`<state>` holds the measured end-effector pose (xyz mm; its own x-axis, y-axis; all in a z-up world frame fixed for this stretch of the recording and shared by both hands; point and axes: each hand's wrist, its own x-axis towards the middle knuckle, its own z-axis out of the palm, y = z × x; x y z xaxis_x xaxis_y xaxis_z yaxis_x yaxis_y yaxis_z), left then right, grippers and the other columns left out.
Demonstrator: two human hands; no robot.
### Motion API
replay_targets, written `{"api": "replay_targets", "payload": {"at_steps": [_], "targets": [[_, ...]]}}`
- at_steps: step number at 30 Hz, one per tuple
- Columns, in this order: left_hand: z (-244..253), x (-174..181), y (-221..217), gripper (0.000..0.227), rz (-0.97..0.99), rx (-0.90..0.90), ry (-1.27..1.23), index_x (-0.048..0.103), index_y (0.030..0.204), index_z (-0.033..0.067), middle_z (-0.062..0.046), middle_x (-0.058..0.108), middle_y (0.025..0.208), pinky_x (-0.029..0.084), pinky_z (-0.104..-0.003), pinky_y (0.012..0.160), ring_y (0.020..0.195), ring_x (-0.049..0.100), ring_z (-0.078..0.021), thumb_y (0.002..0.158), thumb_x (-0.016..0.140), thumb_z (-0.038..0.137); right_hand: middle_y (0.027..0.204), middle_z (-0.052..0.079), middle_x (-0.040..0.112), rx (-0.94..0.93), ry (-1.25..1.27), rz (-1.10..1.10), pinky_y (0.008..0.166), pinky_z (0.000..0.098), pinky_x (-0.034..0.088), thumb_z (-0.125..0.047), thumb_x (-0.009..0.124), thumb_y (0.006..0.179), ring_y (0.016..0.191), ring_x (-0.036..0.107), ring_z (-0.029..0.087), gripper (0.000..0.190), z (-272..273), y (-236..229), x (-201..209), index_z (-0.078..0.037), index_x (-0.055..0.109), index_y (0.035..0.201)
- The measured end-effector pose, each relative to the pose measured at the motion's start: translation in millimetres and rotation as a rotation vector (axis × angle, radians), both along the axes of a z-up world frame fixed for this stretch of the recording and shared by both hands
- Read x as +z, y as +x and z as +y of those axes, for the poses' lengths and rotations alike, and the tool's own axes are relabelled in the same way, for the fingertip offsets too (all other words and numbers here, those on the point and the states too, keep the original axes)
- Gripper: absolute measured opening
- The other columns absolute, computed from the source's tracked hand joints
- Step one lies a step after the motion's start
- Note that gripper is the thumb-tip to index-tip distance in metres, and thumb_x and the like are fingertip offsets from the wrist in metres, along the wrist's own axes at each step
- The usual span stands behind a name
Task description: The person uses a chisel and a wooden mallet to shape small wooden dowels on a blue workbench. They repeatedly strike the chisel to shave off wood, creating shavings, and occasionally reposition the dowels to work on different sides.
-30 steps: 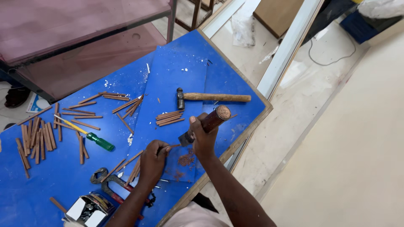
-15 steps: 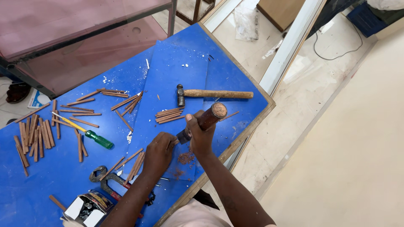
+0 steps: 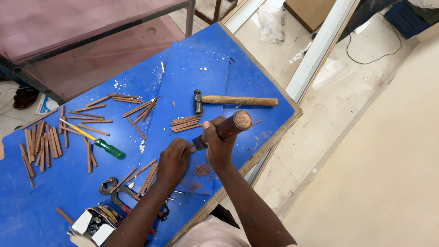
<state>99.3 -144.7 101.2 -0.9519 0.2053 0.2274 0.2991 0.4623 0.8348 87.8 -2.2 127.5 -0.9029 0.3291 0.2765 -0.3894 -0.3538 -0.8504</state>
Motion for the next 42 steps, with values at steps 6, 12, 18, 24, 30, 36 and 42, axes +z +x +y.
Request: {"api": "replay_targets", "payload": {"at_steps": [6, 12, 18, 24, 30, 36, 42], "targets": [[1.0, 3.5, -0.3, 0.017, 0.033, 0.014, 0.002, 0.063, 0.09, 0.0045, -0.012, 0.069, 0.088, 0.054, -0.044, 0.064, 0.078, 0.07, -0.0334, 0.087, 0.077, 0.012, 0.064, -0.003, 0.047, -0.014, 0.042, -0.091, 0.045, 0.0241, 0.034, -0.001, 0.07, 0.092, 0.051, 0.043, 0.006, 0.025, -4.9, 0.5, -8.2, -0.012, 0.05, 0.081], [-3.8, -1.7, 0.9, 0.015, 0.023, 0.026, 0.031, 0.062, 0.091, 0.0037, -0.012, 0.068, 0.088, 0.054, -0.043, 0.065, 0.078, 0.07, -0.0323, 0.088, 0.075, 0.011, 0.062, -0.003, 0.047, -0.02, -0.01, -0.051, 0.046, 0.0248, 0.035, -0.001, 0.068, 0.095, 0.05, 0.043, 0.006, 0.024, -0.1, 0.7, -4.3, -0.011, 0.051, 0.081], [-8.0, 1.8, -2.2, 0.016, -0.038, 0.026, 0.013, 0.061, 0.09, 0.0037, -0.011, 0.068, 0.087, 0.054, -0.042, 0.064, 0.077, 0.071, -0.0301, 0.087, 0.075, 0.011, 0.066, -0.004, 0.046, 0.027, -0.009, -0.034, 0.047, 0.0244, 0.034, 0.001, 0.069, 0.094, 0.053, 0.042, 0.005, 0.027, -7.4, -2.3, 2.7, -0.011, 0.049, 0.081], [-5.9, 2.2, 0.1, 0.015, -0.009, 0.023, 0.034, 0.061, 0.091, 0.0034, -0.012, 0.068, 0.087, 0.054, -0.043, 0.066, 0.078, 0.071, -0.0319, 0.088, 0.075, 0.009, 0.067, -0.003, 0.048, 0.016, 0.033, -0.065, 0.047, 0.0242, 0.034, 0.002, 0.069, 0.093, 0.054, 0.043, 0.005, 0.026, -10.2, -0.6, -1.7, -0.01, 0.049, 0.08], [-5.3, -2.3, 4.7, 0.014, 0.037, 0.015, 0.033, 0.061, 0.091, 0.0028, -0.013, 0.068, 0.088, 0.054, -0.043, 0.067, 0.081, 0.07, -0.0344, 0.089, 0.074, 0.006, 0.072, -0.003, 0.048, -0.006, 0.162, -0.034, 0.055, 0.025, 0.037, 0.003, 0.07, 0.097, 0.062, 0.044, 0.005, 0.027, -5.6, 4.8, -15.1, -0.009, 0.051, 0.082], [-5.7, 1.2, 6.3, 0.013, 0.023, -0.014, 0.061, 0.063, 0.093, 0.0035, -0.012, 0.069, 0.089, 0.056, -0.041, 0.067, 0.08, 0.072, -0.0324, 0.088, 0.074, 0.007, 0.069, -0.004, 0.049, 0.008, 0.048, -0.114, 0.05, 0.0236, 0.036, 0.001, 0.069, 0.093, 0.057, 0.045, 0.004, 0.024, -4.6, 4.5, -13.8, -0.009, 0.051, 0.08], [-5.2, 1.2, 0.1, 0.012, 0.052, 0.005, 0.063, 0.064, 0.094, 0.0036, -0.012, 0.07, 0.091, 0.056, -0.041, 0.069, 0.083, 0.072, -0.032, 0.089, 0.073, 0.007, 0.064, -0.004, 0.048, 0.028, 0.041, -0.113, 0.046, 0.0239, 0.033, 0.001, 0.07, 0.093, 0.051, 0.043, 0.005, 0.027, -3.4, -2.0, -19.7, -0.01, 0.05, 0.078]]}}
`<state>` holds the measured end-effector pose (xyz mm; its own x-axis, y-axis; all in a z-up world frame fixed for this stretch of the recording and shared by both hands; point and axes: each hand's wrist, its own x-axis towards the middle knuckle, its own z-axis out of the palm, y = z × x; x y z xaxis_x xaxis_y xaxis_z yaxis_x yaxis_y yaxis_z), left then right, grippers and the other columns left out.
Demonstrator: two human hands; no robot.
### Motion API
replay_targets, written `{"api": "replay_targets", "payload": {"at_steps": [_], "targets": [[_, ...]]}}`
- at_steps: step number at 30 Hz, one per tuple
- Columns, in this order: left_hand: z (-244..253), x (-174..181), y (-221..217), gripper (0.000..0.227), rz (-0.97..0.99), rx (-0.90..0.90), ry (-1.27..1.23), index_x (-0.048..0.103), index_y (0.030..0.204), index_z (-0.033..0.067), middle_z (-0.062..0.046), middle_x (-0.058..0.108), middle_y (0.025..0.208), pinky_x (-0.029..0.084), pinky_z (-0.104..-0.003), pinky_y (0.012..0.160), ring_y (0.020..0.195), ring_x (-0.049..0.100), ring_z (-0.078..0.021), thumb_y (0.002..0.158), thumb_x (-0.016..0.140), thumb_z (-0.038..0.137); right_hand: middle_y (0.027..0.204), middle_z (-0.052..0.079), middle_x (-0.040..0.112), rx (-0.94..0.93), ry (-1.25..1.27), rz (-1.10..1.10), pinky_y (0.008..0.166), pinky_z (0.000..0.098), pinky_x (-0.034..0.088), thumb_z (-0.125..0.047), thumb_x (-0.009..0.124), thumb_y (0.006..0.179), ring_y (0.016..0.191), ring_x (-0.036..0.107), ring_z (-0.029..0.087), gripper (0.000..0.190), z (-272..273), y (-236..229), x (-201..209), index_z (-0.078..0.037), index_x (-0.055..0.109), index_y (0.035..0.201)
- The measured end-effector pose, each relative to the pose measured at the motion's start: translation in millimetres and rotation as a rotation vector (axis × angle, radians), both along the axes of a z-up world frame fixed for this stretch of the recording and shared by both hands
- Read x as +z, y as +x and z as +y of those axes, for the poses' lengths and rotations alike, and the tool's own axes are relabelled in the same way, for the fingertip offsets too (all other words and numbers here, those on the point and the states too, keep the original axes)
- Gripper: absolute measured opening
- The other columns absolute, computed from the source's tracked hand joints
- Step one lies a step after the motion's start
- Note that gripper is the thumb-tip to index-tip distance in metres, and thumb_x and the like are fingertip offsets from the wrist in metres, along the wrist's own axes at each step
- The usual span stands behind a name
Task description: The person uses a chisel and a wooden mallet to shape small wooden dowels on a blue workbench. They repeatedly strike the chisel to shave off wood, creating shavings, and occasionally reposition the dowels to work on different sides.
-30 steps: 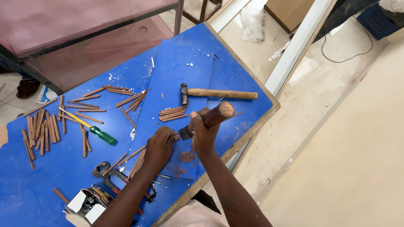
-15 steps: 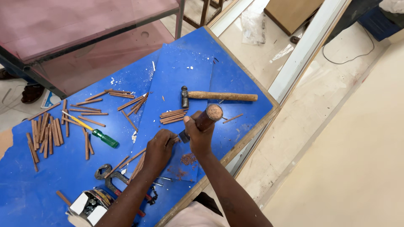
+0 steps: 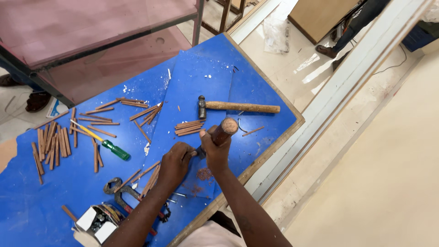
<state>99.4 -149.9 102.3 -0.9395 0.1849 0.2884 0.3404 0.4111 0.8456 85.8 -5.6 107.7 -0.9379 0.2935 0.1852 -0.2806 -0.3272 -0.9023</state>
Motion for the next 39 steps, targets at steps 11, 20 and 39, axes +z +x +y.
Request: {"api": "replay_targets", "payload": {"at_steps": [11, 20, 39], "targets": [[1.6, -1.5, 7.5, 0.011, -0.065, -0.011, 0.026, 0.064, 0.093, 0.0043, -0.01, 0.069, 0.091, 0.055, -0.04, 0.071, 0.082, 0.071, -0.0279, 0.089, 0.073, 0.009, 0.067, -0.004, 0.047, -0.054, -0.036, 0.069, 0.046, 0.0249, 0.035, 0.0, 0.069, 0.091, 0.052, 0.043, 0.005, 0.023, 4.6, 6.2, 12.9, -0.011, 0.051, 0.082], [-0.7, -0.1, 7.4, 0.013, -0.066, 0.01, -0.01, 0.064, 0.092, 0.0034, -0.011, 0.068, 0.09, 0.054, -0.041, 0.068, 0.08, 0.07, -0.0286, 0.088, 0.074, 0.011, 0.065, -0.002, 0.05, -0.068, 0.022, 0.072, 0.048, 0.0256, 0.038, 0.0, 0.068, 0.093, 0.052, 0.047, 0.007, 0.022, 3.0, 4.7, 2.9, -0.01, 0.052, 0.08], [-0.5, -3.0, 7.6, 0.015, -0.19, 0.03, 0.14, 0.066, 0.094, 0.0043, -0.007, 0.072, 0.091, 0.055, -0.033, 0.07, 0.08, 0.07, -0.0183, 0.086, 0.077, 0.01, 0.061, -0.002, 0.047, -0.049, -0.041, -0.003, 0.044, 0.026, 0.034, 0.0, 0.067, 0.093, 0.049, 0.044, 0.007, 0.024, 1.8, 9.5, -3.6, -0.01, 0.05, 0.079]]}}
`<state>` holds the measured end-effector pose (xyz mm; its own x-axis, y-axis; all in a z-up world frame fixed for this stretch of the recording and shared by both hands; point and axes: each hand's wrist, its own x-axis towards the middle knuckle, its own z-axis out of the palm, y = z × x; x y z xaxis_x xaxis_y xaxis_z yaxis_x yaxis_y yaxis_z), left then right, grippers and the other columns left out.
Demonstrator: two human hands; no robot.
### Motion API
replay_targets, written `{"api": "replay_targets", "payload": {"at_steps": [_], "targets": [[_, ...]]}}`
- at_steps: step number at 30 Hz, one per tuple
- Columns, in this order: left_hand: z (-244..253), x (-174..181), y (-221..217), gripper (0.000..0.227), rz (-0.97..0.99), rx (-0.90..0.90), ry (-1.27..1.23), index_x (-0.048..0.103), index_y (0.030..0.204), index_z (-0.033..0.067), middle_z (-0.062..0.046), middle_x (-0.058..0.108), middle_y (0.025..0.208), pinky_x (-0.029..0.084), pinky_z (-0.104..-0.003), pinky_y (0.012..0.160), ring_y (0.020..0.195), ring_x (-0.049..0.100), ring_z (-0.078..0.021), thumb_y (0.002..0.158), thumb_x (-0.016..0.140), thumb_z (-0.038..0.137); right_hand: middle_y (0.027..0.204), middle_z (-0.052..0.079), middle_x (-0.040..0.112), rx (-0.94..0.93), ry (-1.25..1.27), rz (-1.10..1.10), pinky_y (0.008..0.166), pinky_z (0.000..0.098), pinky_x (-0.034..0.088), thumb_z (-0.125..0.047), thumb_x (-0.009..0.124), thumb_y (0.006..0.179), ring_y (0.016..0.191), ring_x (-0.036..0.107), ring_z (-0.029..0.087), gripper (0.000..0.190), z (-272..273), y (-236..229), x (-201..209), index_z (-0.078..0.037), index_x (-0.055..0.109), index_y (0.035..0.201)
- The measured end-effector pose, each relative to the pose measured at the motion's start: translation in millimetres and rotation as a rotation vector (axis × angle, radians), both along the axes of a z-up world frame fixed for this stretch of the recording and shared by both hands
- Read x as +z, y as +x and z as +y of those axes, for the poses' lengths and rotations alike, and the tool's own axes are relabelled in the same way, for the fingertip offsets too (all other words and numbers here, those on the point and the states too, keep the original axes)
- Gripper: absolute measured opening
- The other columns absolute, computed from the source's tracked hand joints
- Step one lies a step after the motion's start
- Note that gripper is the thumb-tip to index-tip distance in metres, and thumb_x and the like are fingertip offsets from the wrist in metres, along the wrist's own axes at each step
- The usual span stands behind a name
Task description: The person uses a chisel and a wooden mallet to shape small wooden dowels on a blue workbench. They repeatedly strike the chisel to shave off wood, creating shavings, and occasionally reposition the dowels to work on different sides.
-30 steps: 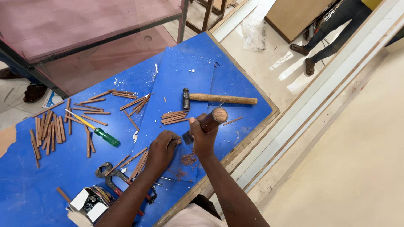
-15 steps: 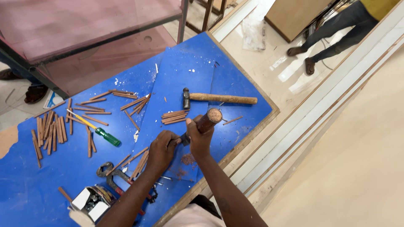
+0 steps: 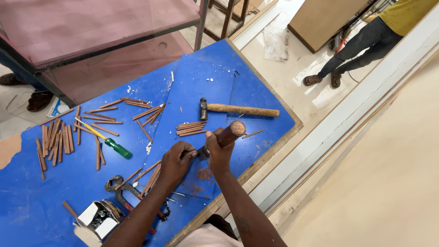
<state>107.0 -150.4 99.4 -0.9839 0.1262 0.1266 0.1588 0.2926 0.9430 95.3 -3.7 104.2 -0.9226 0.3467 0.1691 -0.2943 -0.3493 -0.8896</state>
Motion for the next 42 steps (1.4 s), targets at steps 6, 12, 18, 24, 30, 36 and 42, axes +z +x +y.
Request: {"api": "replay_targets", "payload": {"at_steps": [6, 12, 18, 24, 30, 36, 42], "targets": [[9.1, 1.2, -2.5, 0.008, -0.233, -0.051, 0.231, 0.065, 0.095, 0.0058, -0.006, 0.069, 0.081, 0.054, -0.029, 0.068, 0.074, 0.065, -0.0102, 0.092, 0.072, 0.009, 0.062, -0.001, 0.047, -0.056, 0.0, 0.006, 0.045, 0.0254, 0.035, -0.001, 0.064, 0.095, 0.05, 0.043, 0.007, 0.022, 1.9, -1.6, 7.3, -0.008, 0.051, 0.079], [12.5, -2.5, -1.2, 0.004, -0.18, -0.076, 0.261, 0.067, 0.093, 0.0036, -0.004, 0.069, 0.083, 0.056, -0.026, 0.069, 0.075, 0.067, -0.0084, 0.093, 0.069, 0.007, 0.062, -0.001, 0.047, -0.072, -0.041, 0.025, 0.044, 0.025, 0.035, -0.001, 0.064, 0.095, 0.049, 0.042, 0.006, 0.024, 3.9, -3.5, 5.9, -0.009, 0.05, 0.078], [6.6, -2.4, -5.1, 0.006, -0.074, -0.033, 0.109, 0.068, 0.09, 0.0026, -0.004, 0.067, 0.083, 0.054, -0.029, 0.066, 0.073, 0.066, -0.0113, 0.092, 0.071, 0.008, 0.063, -0.001, 0.047, -0.066, -0.052, 0.001, 0.045, 0.0249, 0.035, -0.001, 0.065, 0.095, 0.05, 0.043, 0.006, 0.024, 2.1, -3.4, 10.4, -0.009, 0.05, 0.078], [1.2, -1.2, -8.9, 0.008, -0.079, 0.0, 0.041, 0.068, 0.088, 0.0032, -0.005, 0.069, 0.081, 0.053, -0.03, 0.065, 0.071, 0.066, -0.0126, 0.091, 0.073, 0.009, 0.065, -0.001, 0.047, -0.05, 0.007, 0.097, 0.048, 0.0254, 0.036, 0.001, 0.066, 0.094, 0.052, 0.044, 0.006, 0.023, -0.1, 3.5, 31.6, -0.009, 0.051, 0.08], [2.3, 0.8, -8.4, 0.008, -0.078, 0.004, -0.01, 0.068, 0.088, 0.0037, -0.006, 0.069, 0.082, 0.054, -0.031, 0.066, 0.072, 0.068, -0.0142, 0.09, 0.073, 0.009, 0.065, -0.001, 0.047, -0.017, 0.007, 0.113, 0.049, 0.0255, 0.036, 0.001, 0.067, 0.094, 0.053, 0.044, 0.006, 0.023, -5.6, 0.5, 33.1, -0.009, 0.05, 0.082], [6.1, 3.5, -2.3, 0.007, 0.004, -0.006, 0.046, 0.068, 0.09, 0.0015, -0.008, 0.07, 0.085, 0.055, -0.033, 0.068, 0.076, 0.069, -0.0173, 0.088, 0.073, 0.005, 0.067, -0.003, 0.047, -0.012, 0.15, 0.072, 0.048, 0.0246, 0.036, 0.002, 0.067, 0.095, 0.056, 0.044, 0.005, 0.026, -8.3, 4.4, 17.3, -0.01, 0.049, 0.08], [3.3, 3.9, -3.3, 0.007, -0.006, 0.017, 0.016, 0.067, 0.089, 0.0006, -0.009, 0.069, 0.084, 0.054, -0.033, 0.068, 0.075, 0.069, -0.0181, 0.087, 0.073, 0.004, 0.065, -0.001, 0.049, -0.035, 0.077, 0.086, 0.048, 0.0253, 0.036, 0.002, 0.066, 0.093, 0.053, 0.045, 0.006, 0.023, 0.0, 2.8, 16.3, -0.01, 0.049, 0.082]]}}
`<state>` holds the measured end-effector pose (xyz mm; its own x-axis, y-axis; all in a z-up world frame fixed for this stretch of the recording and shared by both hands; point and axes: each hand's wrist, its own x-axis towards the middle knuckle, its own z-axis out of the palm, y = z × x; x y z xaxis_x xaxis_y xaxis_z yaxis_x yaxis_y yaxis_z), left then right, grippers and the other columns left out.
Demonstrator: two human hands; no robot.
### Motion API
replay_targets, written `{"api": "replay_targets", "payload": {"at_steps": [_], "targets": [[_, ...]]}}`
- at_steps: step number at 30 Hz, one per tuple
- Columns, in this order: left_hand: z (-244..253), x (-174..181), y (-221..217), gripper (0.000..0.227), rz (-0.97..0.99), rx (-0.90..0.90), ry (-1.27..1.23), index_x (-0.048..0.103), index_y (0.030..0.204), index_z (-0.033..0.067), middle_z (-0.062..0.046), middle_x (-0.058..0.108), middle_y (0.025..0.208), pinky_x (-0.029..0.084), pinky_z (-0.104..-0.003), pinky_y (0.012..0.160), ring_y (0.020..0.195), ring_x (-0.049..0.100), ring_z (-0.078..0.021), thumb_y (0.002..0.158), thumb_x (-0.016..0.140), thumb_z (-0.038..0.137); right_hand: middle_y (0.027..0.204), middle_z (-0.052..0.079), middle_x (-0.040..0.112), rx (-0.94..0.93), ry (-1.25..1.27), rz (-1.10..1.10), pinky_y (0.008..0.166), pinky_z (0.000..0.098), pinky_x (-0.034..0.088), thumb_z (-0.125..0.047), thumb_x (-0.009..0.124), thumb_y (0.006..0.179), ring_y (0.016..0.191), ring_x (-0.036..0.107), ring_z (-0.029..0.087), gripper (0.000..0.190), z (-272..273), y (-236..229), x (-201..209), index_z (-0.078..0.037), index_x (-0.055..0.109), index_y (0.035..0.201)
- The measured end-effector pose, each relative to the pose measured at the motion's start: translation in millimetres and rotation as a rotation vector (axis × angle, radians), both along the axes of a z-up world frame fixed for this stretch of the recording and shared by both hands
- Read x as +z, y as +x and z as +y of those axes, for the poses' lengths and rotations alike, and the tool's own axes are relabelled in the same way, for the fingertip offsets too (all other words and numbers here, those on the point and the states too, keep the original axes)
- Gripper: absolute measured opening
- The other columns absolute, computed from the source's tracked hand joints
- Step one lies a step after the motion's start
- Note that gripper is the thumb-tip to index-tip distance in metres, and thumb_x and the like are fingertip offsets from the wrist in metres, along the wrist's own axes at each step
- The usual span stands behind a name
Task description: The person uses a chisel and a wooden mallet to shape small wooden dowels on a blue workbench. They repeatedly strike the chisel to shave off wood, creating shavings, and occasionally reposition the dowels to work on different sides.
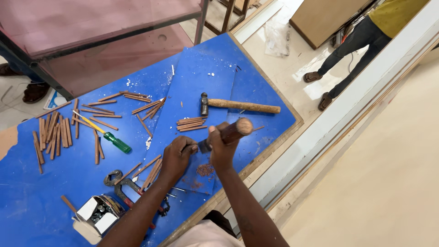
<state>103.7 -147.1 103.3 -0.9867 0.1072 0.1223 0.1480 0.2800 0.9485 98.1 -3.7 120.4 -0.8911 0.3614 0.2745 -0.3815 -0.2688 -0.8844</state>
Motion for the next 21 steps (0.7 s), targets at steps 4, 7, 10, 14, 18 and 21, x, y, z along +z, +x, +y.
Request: {"api": "replay_targets", "payload": {"at_steps": [4, 7, 10, 14, 18, 21], "targets": [[1.5, -1.6, -1.4, 0.007, -0.022, -0.003, 0.027, 0.066, 0.089, 0.0002, -0.008, 0.069, 0.084, 0.054, -0.033, 0.068, 0.074, 0.069, -0.018, 0.088, 0.072, 0.004, 0.068, -0.001, 0.049, -0.01, -0.021, 0.042, 0.048, 0.0259, 0.036, 0.003, 0.066, 0.09, 0.053, 0.046, 0.007, 0.02, -4.2, 0.0, 4.4, -0.01, 0.05, 0.084], [0.5, -0.6, -1.0, 0.007, -0.031, -0.005, -0.002, 0.067, 0.088, 0.001, -0.008, 0.07, 0.083, 0.054, -0.033, 0.067, 0.074, 0.069, -0.0176, 0.087, 0.074, 0.005, 0.069, -0.003, 0.047, 0.013, 0.013, 0.01, 0.049, 0.0254, 0.037, 0.003, 0.066, 0.092, 0.055, 0.044, 0.006, 0.025, -6.7, 1.3, 3.8, -0.011, 0.048, 0.083], [-0.1, -0.1, 0.6, 0.006, -0.024, -0.015, 0.004, 0.067, 0.088, 0.0014, -0.007, 0.07, 0.085, 0.055, -0.033, 0.068, 0.076, 0.069, -0.0173, 0.087, 0.073, 0.005, 0.069, -0.003, 0.047, 0.041, -0.013, 0.011, 0.05, 0.0255, 0.036, 0.003, 0.066, 0.093, 0.055, 0.043, 0.006, 0.023, -2.2, 1.2, 1.6, -0.009, 0.05, 0.082], [-0.4, 2.0, -0.2, 0.006, -0.017, -0.014, -0.013, 0.068, 0.091, 0.0027, -0.006, 0.07, 0.086, 0.055, -0.032, 0.067, 0.074, 0.069, -0.0168, 0.088, 0.072, 0.005, 0.066, -0.003, 0.046, 0.032, 0.048, -0.04, 0.048, 0.0244, 0.034, 0.002, 0.067, 0.094, 0.054, 0.043, 0.005, 0.027, -5.4, 1.9, -4.2, -0.011, 0.048, 0.08], [-1.5, -1.4, 0.5, 0.006, -0.026, -0.003, -0.012, 0.068, 0.09, 0.0027, -0.007, 0.071, 0.085, 0.055, -0.031, 0.067, 0.074, 0.069, -0.0161, 0.088, 0.073, 0.006, 0.065, -0.003, 0.048, 0.054, -0.046, -0.045, 0.048, 0.0248, 0.035, 0.001, 0.066, 0.093, 0.052, 0.043, 0.006, 0.023, 1.5, -0.4, -6.3, -0.01, 0.051, 0.081], [-0.7, -5.1, 2.2, 0.006, -0.045, -0.004, 0.001, 0.067, 0.089, 0.0029, -0.007, 0.071, 0.085, 0.055, -0.031, 0.067, 0.074, 0.07, -0.0167, 0.089, 0.072, 0.006, 0.066, -0.002, 0.049, 0.04, 0.022, -0.035, 0.049, 0.0252, 0.036, 0.0, 0.067, 0.094, 0.054, 0.045, 0.006, 0.023, 1.3, 1.0, -11.2, -0.011, 0.05, 0.081]]}}
